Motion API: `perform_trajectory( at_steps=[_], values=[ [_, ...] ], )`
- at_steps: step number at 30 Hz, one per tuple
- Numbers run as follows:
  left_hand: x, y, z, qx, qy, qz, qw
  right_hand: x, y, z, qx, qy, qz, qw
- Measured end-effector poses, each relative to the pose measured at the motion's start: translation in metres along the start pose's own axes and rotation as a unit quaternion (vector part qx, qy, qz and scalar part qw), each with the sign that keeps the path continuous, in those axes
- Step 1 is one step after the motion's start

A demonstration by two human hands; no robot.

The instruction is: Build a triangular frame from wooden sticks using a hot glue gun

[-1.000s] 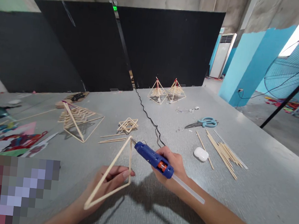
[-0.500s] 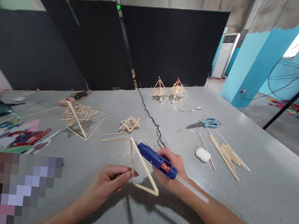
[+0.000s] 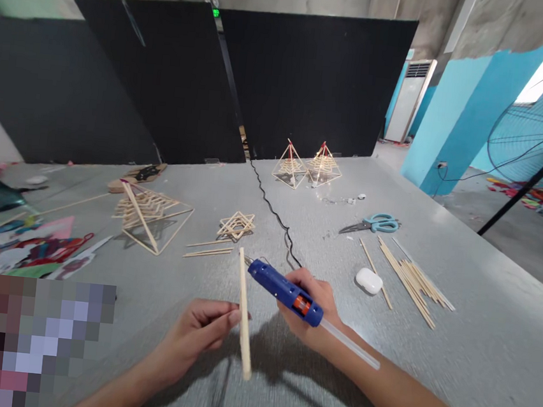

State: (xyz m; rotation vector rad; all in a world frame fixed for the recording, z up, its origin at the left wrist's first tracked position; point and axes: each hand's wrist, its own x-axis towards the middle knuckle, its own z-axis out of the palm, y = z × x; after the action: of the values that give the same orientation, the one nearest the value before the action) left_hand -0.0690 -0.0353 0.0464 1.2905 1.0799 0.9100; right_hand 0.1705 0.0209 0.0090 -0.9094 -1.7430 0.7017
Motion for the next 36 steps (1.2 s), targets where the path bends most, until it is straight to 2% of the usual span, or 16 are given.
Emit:
perform_trajectory(
  at_steps=[7, 13, 16, 20, 24, 30, 36],
  values=[
    [-0.003, -0.005, -0.002, -0.033, -0.005, -0.013, 0.999, 0.003, -0.007, -0.002, 0.012, 0.010, -0.001, 1.000],
    [-0.005, -0.004, -0.002, -0.055, -0.021, -0.050, 0.997, 0.001, 0.002, 0.003, 0.002, 0.029, 0.017, 0.999],
    [-0.006, -0.008, -0.004, -0.035, -0.033, -0.047, 0.998, 0.002, 0.005, 0.004, -0.001, 0.036, 0.017, 0.999],
    [-0.008, -0.008, -0.006, -0.029, -0.056, -0.056, 0.996, 0.006, -0.001, 0.003, -0.004, 0.052, 0.015, 0.999],
    [-0.009, -0.003, -0.008, -0.015, -0.082, -0.038, 0.996, 0.008, -0.010, 0.001, 0.008, 0.049, 0.007, 0.999],
    [-0.011, -0.004, -0.007, -0.003, -0.038, -0.058, 0.998, 0.006, -0.012, 0.000, 0.022, 0.046, -0.001, 0.999],
    [-0.012, -0.007, -0.008, -0.005, -0.043, -0.046, 0.998, 0.003, -0.007, 0.002, 0.001, 0.044, -0.014, 0.999]
  ],
)
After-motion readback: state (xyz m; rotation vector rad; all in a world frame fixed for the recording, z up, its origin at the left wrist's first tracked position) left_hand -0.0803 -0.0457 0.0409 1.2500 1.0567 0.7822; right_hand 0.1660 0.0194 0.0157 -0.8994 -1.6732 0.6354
